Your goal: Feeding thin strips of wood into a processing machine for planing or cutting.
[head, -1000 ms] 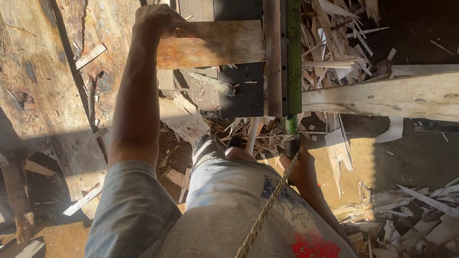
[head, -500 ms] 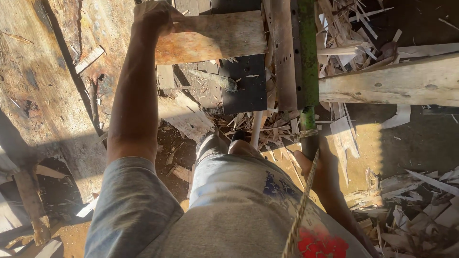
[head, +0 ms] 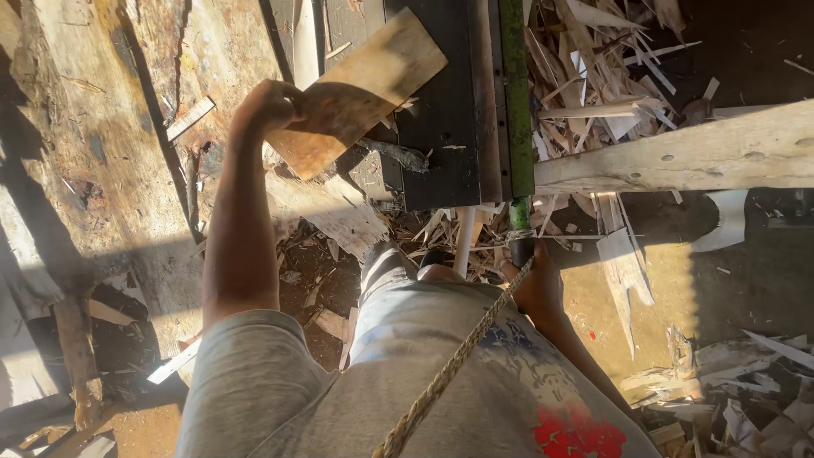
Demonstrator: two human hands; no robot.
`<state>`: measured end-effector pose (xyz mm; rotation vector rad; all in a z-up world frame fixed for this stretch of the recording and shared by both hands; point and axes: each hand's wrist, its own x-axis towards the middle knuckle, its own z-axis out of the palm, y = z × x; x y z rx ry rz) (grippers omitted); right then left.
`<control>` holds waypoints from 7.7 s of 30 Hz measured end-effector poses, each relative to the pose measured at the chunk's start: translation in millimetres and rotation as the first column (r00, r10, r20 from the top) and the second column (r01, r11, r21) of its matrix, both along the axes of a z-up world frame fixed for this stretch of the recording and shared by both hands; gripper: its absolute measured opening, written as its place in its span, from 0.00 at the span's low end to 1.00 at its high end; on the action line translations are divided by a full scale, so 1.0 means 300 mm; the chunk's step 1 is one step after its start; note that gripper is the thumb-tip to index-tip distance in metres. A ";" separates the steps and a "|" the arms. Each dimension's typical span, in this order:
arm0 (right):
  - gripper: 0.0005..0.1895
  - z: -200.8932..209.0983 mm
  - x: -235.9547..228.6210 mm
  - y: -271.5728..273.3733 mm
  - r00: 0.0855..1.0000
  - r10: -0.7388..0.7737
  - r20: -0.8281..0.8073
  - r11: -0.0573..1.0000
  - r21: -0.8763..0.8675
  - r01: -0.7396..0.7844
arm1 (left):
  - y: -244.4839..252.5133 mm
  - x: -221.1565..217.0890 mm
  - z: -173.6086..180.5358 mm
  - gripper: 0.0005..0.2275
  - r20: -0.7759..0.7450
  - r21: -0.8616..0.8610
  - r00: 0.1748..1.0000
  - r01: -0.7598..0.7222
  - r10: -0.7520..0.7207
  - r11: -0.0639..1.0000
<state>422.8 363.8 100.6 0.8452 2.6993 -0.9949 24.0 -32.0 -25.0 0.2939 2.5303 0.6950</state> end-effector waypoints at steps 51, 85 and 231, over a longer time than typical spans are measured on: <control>0.28 -0.884 0.089 -0.925 0.897 0.432 0.093 0.698 -0.664 -0.267 | -0.929 1.359 -0.081 0.25 -0.133 0.356 0.487 -0.790 0.863 0.500; 0.21 -0.637 -0.056 -1.320 0.753 0.619 -0.223 0.629 -0.435 -0.645 | -0.944 1.350 -0.191 0.20 -0.184 0.465 0.471 -0.732 0.863 0.498; 0.33 -0.292 -0.803 -0.793 0.616 0.729 -0.299 0.468 0.874 -0.129 | -0.903 1.406 -0.151 0.20 0.716 0.628 0.541 -0.775 0.441 -0.068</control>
